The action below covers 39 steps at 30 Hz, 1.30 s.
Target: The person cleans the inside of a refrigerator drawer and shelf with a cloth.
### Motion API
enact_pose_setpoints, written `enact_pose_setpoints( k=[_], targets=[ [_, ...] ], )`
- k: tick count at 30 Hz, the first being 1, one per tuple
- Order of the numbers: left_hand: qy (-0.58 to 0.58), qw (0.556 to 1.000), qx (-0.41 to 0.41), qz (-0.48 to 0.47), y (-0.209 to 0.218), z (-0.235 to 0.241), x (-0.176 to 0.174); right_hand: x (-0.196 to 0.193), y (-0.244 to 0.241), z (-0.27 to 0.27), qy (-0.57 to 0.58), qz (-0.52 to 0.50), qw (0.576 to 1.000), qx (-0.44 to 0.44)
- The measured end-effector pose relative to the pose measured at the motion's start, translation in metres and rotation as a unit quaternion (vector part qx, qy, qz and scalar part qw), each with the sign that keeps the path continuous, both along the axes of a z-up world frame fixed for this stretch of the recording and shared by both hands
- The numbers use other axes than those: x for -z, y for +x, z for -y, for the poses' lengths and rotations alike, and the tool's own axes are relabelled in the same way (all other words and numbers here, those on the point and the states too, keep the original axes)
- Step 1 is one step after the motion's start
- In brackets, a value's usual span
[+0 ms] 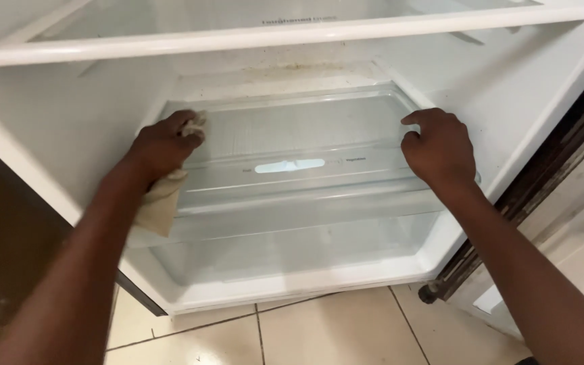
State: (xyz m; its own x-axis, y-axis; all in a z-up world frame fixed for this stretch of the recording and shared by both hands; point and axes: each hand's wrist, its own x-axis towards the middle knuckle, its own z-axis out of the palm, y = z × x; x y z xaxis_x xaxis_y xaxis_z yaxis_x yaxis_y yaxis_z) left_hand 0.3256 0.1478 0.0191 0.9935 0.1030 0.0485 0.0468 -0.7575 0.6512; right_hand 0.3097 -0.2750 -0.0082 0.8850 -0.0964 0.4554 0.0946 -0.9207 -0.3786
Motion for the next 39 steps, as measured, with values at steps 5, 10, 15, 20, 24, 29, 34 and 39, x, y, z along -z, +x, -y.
enact_pose_setpoints(
  k=[5, 10, 15, 20, 24, 29, 34, 39],
  targets=[
    [-0.074, 0.976, 0.134, 0.152, 0.086, 0.058, 0.053, -0.006, -0.003, -0.009, 0.026, 0.007, 0.999, 0.038],
    [-0.037, 0.946, 0.279, 0.164, 0.072, 0.221, 0.043, -0.004, -0.001, -0.004, -0.002, 0.016, 0.999, 0.031],
    [0.088, 0.960, 0.246, 0.096, 0.044, 0.196, 0.022, -0.004, -0.001, 0.002, -0.010, 0.005, 1.000, 0.019],
    [0.192, 0.969, 0.129, 0.085, 0.026, 0.085, 0.021, -0.015, -0.016, -0.010, 0.031, -0.064, 0.997, 0.038],
    [0.245, 0.967, 0.031, 0.066, 0.032, 0.009, 0.027, -0.012, -0.011, -0.009, 0.011, -0.029, 0.999, 0.031],
    [0.276, 0.957, 0.000, 0.083, 0.056, 0.034, 0.032, -0.006, -0.003, -0.005, -0.011, -0.006, 0.999, 0.040],
    [0.230, 0.962, 0.092, 0.112, 0.118, 0.123, 0.055, -0.006, 0.001, -0.005, -0.014, -0.007, 0.999, 0.040],
    [0.242, 0.942, 0.203, 0.113, 0.101, 0.187, 0.043, 0.015, 0.025, 0.018, -0.126, 0.032, 0.991, 0.017]
  ],
)
